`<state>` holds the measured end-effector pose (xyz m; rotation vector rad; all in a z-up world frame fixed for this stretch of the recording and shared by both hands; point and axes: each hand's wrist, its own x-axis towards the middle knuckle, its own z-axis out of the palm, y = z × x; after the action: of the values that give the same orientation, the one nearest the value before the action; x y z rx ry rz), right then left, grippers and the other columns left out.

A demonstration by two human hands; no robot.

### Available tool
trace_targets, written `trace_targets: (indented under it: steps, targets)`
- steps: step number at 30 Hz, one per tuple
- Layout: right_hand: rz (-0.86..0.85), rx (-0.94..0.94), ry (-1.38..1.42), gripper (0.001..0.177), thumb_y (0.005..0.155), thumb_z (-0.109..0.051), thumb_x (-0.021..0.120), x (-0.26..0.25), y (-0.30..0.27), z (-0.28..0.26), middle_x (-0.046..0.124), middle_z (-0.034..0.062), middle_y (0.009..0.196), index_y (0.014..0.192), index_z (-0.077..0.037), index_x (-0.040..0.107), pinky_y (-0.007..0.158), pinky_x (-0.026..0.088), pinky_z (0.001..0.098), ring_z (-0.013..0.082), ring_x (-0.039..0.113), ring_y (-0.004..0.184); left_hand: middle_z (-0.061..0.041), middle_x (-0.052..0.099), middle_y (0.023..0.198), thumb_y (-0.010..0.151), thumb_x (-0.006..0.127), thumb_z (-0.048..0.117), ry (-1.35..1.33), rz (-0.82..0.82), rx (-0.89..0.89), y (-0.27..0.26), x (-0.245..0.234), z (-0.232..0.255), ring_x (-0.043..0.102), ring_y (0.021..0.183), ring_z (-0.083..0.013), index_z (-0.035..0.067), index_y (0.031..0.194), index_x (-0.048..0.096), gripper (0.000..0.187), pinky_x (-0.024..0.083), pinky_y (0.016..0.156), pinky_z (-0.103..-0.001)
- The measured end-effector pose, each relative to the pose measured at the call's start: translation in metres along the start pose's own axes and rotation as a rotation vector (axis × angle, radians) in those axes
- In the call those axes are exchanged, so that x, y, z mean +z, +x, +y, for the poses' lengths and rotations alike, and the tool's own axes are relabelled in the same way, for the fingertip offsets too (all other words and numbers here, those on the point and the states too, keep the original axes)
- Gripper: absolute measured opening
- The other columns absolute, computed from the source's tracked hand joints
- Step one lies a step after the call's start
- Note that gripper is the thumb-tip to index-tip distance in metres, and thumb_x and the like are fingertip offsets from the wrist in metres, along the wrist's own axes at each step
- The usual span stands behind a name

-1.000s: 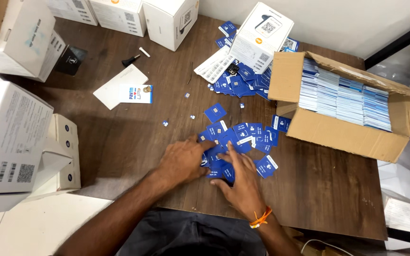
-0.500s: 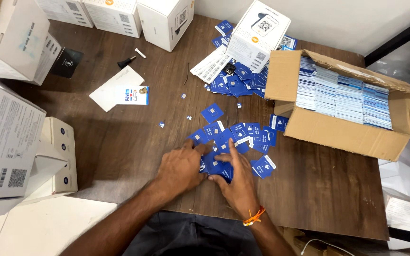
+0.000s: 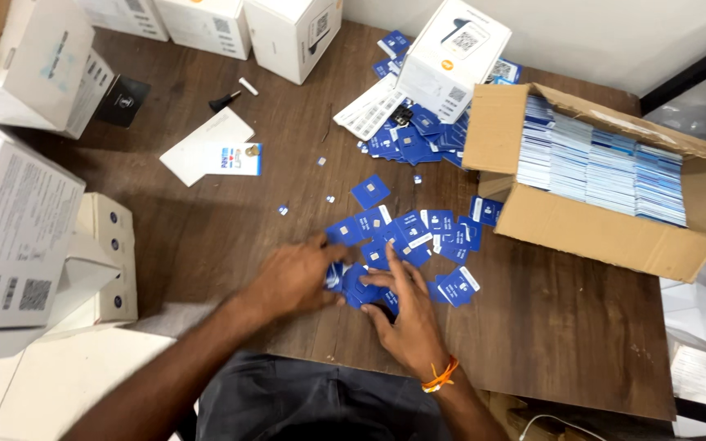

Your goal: The person sorts blue cards by hand on a wooden desk, organizes them into stacks, and places the stacks into a cardboard box.

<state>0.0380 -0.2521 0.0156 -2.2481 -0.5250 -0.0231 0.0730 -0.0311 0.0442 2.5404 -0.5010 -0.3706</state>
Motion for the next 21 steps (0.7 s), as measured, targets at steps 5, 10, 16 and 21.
trace_targets:
  steps: [5, 10, 16, 21]
  targets:
    - [0.117, -0.015, -0.091, 0.112, 0.065, -0.021, 0.091, -0.004, -0.001, -0.01, 0.07, 0.011, 0.119, 0.154, 0.002, 0.026, 0.116, 0.026, 0.0549, 0.0292, 0.061, 0.118, -0.009, 0.064, 0.119, 0.068, 0.091, 0.035, 0.038, -0.068, 0.043, 0.013, -0.01, -0.003, 0.066, 0.109, -0.0336, 0.016, 0.129, 0.059, 0.072, 0.054, 0.089, -0.05]
    - [0.107, 0.103, -0.241, 0.106, 0.067, -0.023, 0.092, 0.007, -0.009, -0.016, 0.076, 0.0043, 0.111, 0.151, 0.0, 0.032, 0.117, 0.025, 0.0558, 0.0255, 0.063, 0.114, -0.007, 0.065, 0.12, 0.065, 0.091, 0.03, 0.007, -0.087, 0.121, 0.02, -0.011, -0.003, 0.066, 0.111, -0.0317, 0.017, 0.13, 0.059, 0.074, 0.054, 0.088, -0.05]
    - [0.129, 0.09, -0.037, 0.103, 0.07, -0.014, 0.089, 0.014, -0.011, -0.014, 0.075, 0.0056, 0.111, 0.154, 0.001, 0.032, 0.117, 0.027, 0.052, 0.0245, 0.065, 0.117, -0.009, 0.064, 0.121, 0.064, 0.093, 0.026, 0.021, -0.156, 0.108, 0.027, -0.009, -0.005, 0.064, 0.114, -0.033, 0.015, 0.124, 0.06, 0.069, 0.053, 0.092, -0.049]
    - [0.177, 0.136, 0.04, 0.104, 0.068, -0.009, 0.089, 0.019, -0.012, -0.014, 0.072, 0.0082, 0.114, 0.155, -0.001, 0.032, 0.111, 0.037, 0.0447, 0.0295, 0.059, 0.121, -0.007, 0.069, 0.12, 0.064, 0.089, 0.018, -0.088, -0.083, 0.122, 0.023, -0.001, -0.007, 0.065, 0.118, -0.0307, 0.013, 0.128, 0.058, 0.071, 0.053, 0.095, -0.047]
